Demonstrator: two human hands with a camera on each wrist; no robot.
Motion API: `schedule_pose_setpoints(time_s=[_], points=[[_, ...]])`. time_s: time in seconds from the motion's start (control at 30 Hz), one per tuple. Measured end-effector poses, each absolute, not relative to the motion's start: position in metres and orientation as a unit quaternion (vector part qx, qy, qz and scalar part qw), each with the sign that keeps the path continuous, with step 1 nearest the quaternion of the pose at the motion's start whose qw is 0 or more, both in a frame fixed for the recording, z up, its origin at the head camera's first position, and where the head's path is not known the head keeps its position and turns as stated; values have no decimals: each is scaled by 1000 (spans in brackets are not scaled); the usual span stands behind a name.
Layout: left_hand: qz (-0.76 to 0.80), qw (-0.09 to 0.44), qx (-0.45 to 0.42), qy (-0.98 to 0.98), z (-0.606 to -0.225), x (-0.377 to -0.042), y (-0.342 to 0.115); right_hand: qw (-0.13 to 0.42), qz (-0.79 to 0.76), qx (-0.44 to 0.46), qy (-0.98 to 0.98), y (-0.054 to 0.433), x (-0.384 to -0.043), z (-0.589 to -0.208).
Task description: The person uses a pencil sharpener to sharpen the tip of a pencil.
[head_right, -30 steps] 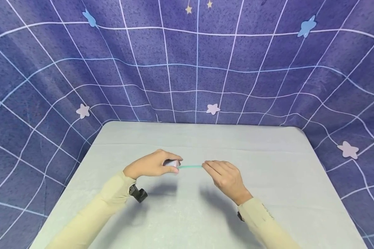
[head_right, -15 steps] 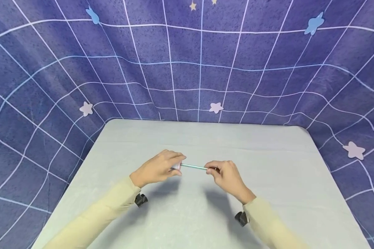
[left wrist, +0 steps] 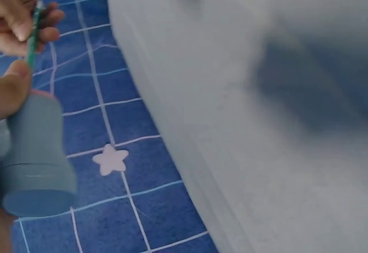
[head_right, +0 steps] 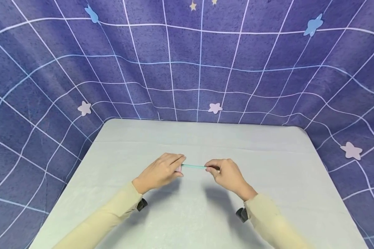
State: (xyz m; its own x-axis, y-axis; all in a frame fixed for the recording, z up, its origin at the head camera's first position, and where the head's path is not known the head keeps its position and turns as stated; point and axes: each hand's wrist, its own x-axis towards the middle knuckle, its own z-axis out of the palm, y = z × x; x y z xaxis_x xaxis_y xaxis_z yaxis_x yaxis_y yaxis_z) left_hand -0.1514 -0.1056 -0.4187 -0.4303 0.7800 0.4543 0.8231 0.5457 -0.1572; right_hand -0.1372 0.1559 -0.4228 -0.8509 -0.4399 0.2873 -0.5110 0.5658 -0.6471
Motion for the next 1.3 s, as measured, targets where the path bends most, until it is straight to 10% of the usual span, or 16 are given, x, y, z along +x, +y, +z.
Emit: schedule_pose_setpoints(time_s=[0.23, 0.43, 0.57, 0.83, 1.03, 1.17, 1.3], points=[[-207, 60, -445, -869, -399, -162, -112, 368, 184, 384, -827, 151, -137, -440], [-301, -121, -390, -862, -384, -171, -116, 486, 127, 423, -754, 149, -139, -441], [-310, -147, -376, -861, -382, -174, -116, 501, 110, 425, -746, 148, -139, -440], [-206, 59, -446, -869, -397, -162, -108, 351, 177, 394, -831, 152, -141, -432], [1, 289, -481, -828, -415, -151, -102, -5, 413, 310, -857, 158, -146, -423], [34, 330, -483, -811, -431, -147, -101, -174, 476, 262, -821, 162, -151, -423], [22, 311, -476, -822, -436, -147, -101, -159, 458, 260, -835, 159, -151, -426]])
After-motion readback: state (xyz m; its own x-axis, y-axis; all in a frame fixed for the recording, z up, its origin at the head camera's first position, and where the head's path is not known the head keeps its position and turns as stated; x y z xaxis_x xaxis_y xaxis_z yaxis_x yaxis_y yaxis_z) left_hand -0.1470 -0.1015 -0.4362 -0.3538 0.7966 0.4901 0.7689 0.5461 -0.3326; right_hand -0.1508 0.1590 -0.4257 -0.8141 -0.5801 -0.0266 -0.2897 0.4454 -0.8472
